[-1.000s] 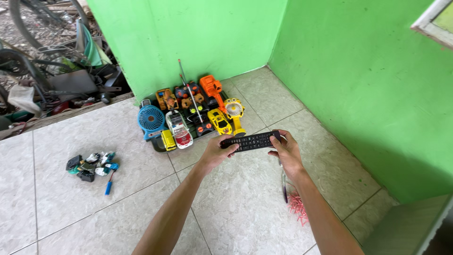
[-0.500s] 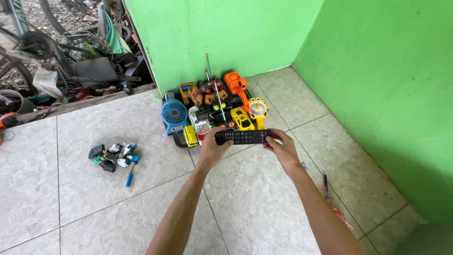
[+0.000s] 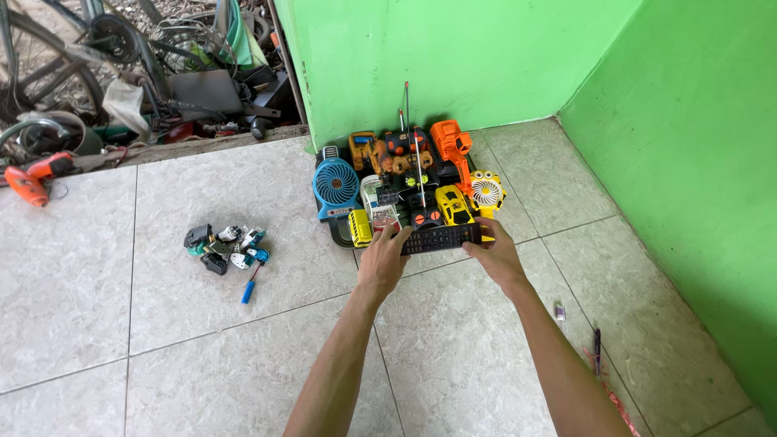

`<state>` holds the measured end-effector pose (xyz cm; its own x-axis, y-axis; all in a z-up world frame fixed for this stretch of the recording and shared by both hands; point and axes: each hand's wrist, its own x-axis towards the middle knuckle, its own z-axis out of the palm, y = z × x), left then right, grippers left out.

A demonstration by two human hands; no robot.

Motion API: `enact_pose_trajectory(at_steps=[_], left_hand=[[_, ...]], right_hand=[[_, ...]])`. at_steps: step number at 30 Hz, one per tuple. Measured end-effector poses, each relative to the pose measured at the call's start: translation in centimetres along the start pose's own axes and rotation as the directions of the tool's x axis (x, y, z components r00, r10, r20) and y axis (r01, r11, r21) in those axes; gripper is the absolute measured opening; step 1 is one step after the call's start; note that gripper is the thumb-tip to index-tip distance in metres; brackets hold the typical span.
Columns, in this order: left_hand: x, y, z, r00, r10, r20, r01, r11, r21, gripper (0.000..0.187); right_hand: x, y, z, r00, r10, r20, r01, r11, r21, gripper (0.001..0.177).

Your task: The person cleans a black remote control using a toothbrush and a pink duster, then wipes a small blue fan with the duster. The person uses the toothbrush to scrub the remote's buttons and crevices, followed by dusting with the pink duster. Finally, the person wipes the fan's surface and places it back on the floor.

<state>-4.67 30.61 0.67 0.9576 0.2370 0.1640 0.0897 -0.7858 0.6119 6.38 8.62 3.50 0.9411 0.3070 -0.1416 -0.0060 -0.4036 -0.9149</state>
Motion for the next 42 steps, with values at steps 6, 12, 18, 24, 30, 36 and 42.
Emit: enact_pose_trajectory(at_steps=[6, 12, 18, 24, 30, 36, 42], left_hand=[[0.5, -0.7, 1.3, 0.999, 0.045, -0.01, -0.042, 0.979, 0.199, 0.06], [1.5, -1.0, 3.4, 1.0, 0.006, -0.024, 0.001, 0.965, 0.263, 0.058], [2.7, -2.4, 7.0, 0.995, 0.033, 0.098, -0.082, 0.829, 0.554, 0.058], [3.0, -4.3, 9.7, 0.983, -0.036, 0.182, -0.08, 0.805, 0.588, 0.039], [3.9, -6.1, 12.1, 0.971, -0.051, 0.234, -0.109, 0.775, 0.623, 0.062], [2.9, -5.9, 12.7, 0.975, 0.042, 0.219, -0.166, 0.792, 0.588, 0.076], [2.2, -6.9, 13.0, 0.941, 0.016, 0.337, -0.181, 0.867, 0.463, 0.056]], right_hand=[[1.9, 1.0, 0.5, 0.986, -0.154, 0.064, 0.167, 0.929, -0.33, 0.071], [3.5, 3.7, 1.2, 0.948, -0.301, 0.1, 0.311, 0.822, -0.477, 0.059], [3.9, 6.3, 2.1, 0.944, -0.304, 0.127, 0.301, 0.642, -0.705, 0.055], [5.4, 10.0, 4.1, 0.97, -0.168, 0.177, 0.243, 0.669, -0.702, 0.051], [7.2, 12.6, 5.0, 0.972, -0.157, 0.174, 0.235, 0.661, -0.713, 0.054], [7.7, 14.3, 5.2, 0.964, -0.233, 0.127, 0.249, 0.629, -0.736, 0.056], [5.6, 13.9, 6.5, 0.888, -0.418, 0.193, 0.41, 0.526, -0.746, 0.052]])
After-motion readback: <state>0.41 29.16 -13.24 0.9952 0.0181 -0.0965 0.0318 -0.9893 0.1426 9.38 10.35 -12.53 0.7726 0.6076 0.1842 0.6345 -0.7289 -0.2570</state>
